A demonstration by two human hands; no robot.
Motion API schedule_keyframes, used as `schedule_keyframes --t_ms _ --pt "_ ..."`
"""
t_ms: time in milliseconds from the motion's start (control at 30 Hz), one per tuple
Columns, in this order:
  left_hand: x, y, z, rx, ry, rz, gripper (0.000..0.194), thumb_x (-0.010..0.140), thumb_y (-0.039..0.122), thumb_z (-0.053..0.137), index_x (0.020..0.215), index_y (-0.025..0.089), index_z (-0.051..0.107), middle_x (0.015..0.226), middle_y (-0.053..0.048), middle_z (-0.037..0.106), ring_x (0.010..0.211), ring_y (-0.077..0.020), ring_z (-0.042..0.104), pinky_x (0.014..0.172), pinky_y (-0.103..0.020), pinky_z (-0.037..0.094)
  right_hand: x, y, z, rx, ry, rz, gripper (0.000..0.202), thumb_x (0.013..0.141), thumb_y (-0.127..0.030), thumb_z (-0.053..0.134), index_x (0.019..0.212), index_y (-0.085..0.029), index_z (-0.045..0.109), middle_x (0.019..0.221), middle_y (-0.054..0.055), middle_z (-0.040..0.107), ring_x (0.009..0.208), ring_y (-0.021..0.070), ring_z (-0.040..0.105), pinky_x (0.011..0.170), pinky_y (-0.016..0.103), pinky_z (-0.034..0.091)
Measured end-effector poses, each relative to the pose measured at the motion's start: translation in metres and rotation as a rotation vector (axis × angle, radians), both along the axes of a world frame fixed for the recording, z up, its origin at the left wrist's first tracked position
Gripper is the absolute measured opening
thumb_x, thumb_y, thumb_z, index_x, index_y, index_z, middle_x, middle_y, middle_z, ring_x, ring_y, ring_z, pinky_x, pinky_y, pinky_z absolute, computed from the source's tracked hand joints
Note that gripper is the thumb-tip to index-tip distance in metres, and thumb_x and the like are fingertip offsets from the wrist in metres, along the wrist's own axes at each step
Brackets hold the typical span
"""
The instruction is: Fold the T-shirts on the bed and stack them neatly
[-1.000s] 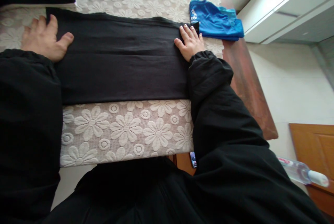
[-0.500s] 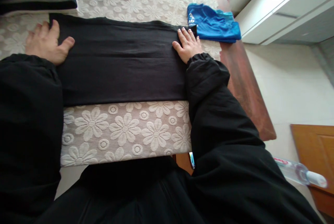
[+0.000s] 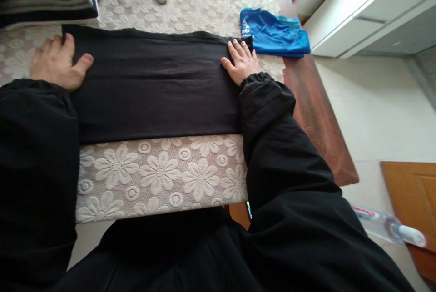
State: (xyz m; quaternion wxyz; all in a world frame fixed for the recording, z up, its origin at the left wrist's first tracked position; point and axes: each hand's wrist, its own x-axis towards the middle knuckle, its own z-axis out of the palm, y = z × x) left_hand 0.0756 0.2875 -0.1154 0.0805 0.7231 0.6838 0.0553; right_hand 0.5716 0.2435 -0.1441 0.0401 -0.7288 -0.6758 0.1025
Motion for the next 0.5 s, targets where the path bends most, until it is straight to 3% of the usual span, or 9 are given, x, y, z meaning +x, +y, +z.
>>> schedule_keyframes --t_ms 300,500 --pt "0.001 0.004 -0.001 0.001 0.202 -0.029 0.107 0.092 0.072 0.003 0.180 0.012 0.013 0.188 -0.011 0.019 0.174 -0.0381 0.018 0.144 -0.051 0.016 -0.007 -0.003 0.006 -0.022 -0.009 -0.028 0.079 0.113 -0.057 0.033 0.184 -0.026 0.022 0.189 -0.004 0.012 0.177 0.0259 0.002 0.144 0.060 0.005" --pt "0.010 -0.003 0.005 -0.016 0.253 -0.019 0.104 0.093 0.070 -0.002 0.179 0.013 0.011 0.187 -0.010 0.020 0.174 -0.0356 0.019 0.144 -0.051 0.019 -0.012 -0.006 0.010 -0.041 -0.024 -0.031 0.077 0.115 -0.052 0.033 0.185 -0.021 0.021 0.189 -0.002 0.009 0.177 0.0275 0.001 0.145 0.059 0.006"
